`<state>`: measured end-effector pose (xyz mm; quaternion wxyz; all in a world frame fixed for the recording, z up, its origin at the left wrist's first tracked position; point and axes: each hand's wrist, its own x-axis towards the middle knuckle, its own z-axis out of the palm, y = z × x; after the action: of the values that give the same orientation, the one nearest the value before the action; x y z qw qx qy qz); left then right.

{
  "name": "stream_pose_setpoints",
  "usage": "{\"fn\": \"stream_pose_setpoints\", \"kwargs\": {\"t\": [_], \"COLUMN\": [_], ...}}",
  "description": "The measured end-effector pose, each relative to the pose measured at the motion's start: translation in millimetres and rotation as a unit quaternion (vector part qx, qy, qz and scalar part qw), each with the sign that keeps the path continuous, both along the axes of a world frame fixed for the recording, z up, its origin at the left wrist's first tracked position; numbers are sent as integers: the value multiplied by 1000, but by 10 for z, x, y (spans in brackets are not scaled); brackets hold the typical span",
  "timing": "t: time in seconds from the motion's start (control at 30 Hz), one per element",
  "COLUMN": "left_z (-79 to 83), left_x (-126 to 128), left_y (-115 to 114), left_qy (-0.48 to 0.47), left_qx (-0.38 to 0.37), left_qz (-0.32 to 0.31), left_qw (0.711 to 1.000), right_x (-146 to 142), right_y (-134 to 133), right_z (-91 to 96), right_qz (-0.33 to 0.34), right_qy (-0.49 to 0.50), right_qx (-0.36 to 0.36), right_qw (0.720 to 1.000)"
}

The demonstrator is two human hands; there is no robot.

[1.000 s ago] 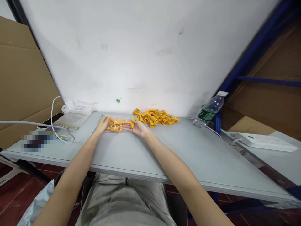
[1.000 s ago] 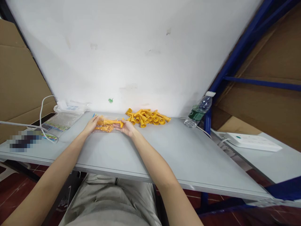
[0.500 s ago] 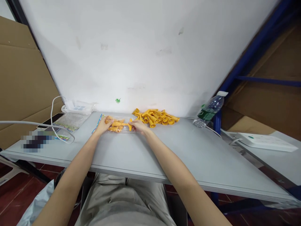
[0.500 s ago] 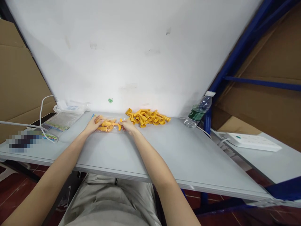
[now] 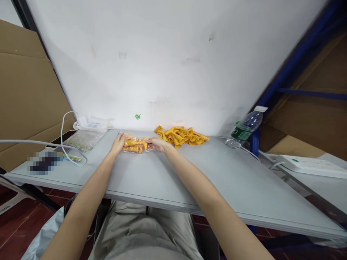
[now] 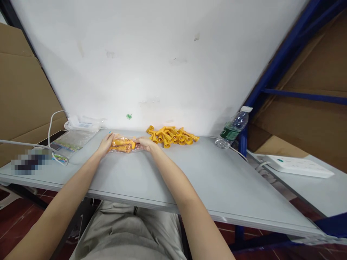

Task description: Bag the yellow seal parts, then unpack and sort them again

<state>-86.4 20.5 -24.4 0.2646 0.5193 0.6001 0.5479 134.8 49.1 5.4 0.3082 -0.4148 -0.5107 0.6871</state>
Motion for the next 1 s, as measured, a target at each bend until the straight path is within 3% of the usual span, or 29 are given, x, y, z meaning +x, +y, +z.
{"fn": "stream_pose_setpoints", "kwargs": {"t": [0.13,0.27,0.43,0.6,0.77,1.0], "left_z": [-7,-71,-128,-137,-164,-175], "left_x": [-14,-49,-65,-55,-53,-67], "left_y": [12,65,83,69,83,87], "left_qy": [-30,9,104,143,140,125], "left_qx": [-22,-26,-28,1,7,1], "left_qz": [2,-4,6,11,21,31], "left_qw": [999,1000,994,990,990,992], "right_x": [-40,-51,-12,53,104,110], "right_y": [-12,-34,-60,-121,-203,-303], "right_z": [-57,-69,-61,-35,-1,-3], "right_qz": [55,37,32,85,138,129], "right_qy": [8,-83,-190,-258,-238,-201], "right_qx": [5,64,170,232,236,241], "right_qw": [998,994,966,934,932,941]}}
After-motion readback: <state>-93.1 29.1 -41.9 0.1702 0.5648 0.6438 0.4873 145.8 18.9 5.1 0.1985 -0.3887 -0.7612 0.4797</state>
